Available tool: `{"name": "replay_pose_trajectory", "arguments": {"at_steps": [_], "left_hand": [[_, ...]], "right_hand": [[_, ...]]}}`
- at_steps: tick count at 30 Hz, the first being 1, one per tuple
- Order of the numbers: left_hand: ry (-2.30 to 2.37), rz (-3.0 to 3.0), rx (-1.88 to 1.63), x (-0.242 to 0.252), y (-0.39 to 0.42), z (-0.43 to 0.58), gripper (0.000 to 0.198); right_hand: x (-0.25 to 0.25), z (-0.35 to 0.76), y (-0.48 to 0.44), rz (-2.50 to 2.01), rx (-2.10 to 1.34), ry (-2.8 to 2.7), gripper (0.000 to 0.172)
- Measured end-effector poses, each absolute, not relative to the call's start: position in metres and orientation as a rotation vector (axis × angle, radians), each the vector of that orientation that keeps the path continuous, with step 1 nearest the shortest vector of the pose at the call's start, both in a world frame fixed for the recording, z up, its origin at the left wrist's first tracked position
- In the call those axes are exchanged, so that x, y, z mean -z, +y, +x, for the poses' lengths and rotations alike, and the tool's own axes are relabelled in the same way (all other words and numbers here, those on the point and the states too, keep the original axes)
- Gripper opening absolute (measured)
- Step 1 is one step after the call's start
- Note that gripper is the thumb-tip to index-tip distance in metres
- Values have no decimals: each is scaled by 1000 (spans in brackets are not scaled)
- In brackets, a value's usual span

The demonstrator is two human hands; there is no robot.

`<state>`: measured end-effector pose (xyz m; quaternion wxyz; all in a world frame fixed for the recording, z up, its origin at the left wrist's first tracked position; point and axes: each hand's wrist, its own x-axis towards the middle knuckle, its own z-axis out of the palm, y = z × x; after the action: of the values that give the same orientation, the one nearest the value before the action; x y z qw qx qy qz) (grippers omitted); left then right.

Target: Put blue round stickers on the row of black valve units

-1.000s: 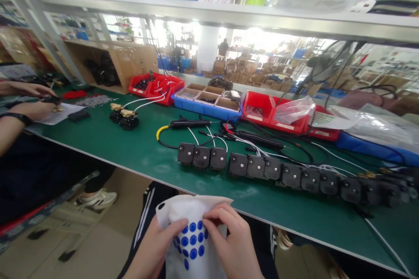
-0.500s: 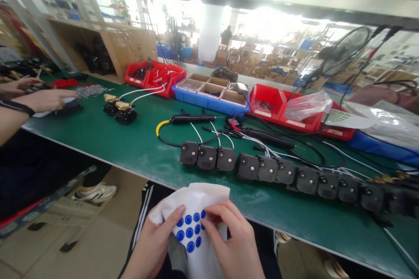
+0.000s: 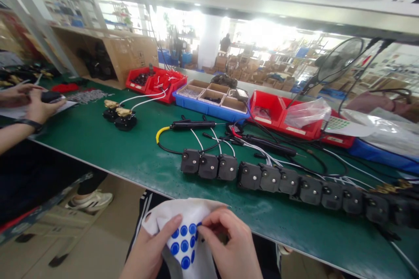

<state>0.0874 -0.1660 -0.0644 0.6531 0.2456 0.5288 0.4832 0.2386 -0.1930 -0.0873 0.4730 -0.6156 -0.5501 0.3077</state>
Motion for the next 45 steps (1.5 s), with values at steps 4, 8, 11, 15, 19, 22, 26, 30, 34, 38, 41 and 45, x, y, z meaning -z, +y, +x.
{"name": "replay_pose_trajectory", "arguments": {"at_steps": [4,8,11,15,19,22,26,30,34,38,41,45], "left_hand": [[1301,805,-1070,71,-155,76,54],[1464,1299,-1099,75,-138,63,28],[1515,1641,-1043,72,-121,61,31],[1662,1883,-806,66,-97,70,57],[1589,1908,-737,67,-86,79,61],[1510,1850,-814,75,-87,83,64],[1481,1801,-835,85,-90,85,69],[1474,1775,-828,87,-89,86,70],[1458,1748,-810,85,-88,86,72],[1453,1735,-813,83,-89,87,73],[1459,1730,-826,83,-89,87,71],[1440,1729,-850,84,-89,87,69]], "right_hand": [[80,242,-192,-1538,-852,-1397,11],[60,249,-176,-1464,-916,-1246,16],[40,249,-147,-1434,-737,-1289,19],[23,236,-104,-1437,-343,-1502,19],[23,223,-79,-1449,-169,-1641,19],[28,219,-73,-1472,-106,-1684,20],[34,218,-72,-1512,-101,-1689,19],[36,217,-72,-1530,-122,-1689,19],[35,216,-72,-1543,-98,-1688,20],[36,215,-72,-1558,-79,-1693,20],[37,214,-72,-1566,-58,-1712,20],[37,214,-71,-1568,-32,-1730,20]]}}
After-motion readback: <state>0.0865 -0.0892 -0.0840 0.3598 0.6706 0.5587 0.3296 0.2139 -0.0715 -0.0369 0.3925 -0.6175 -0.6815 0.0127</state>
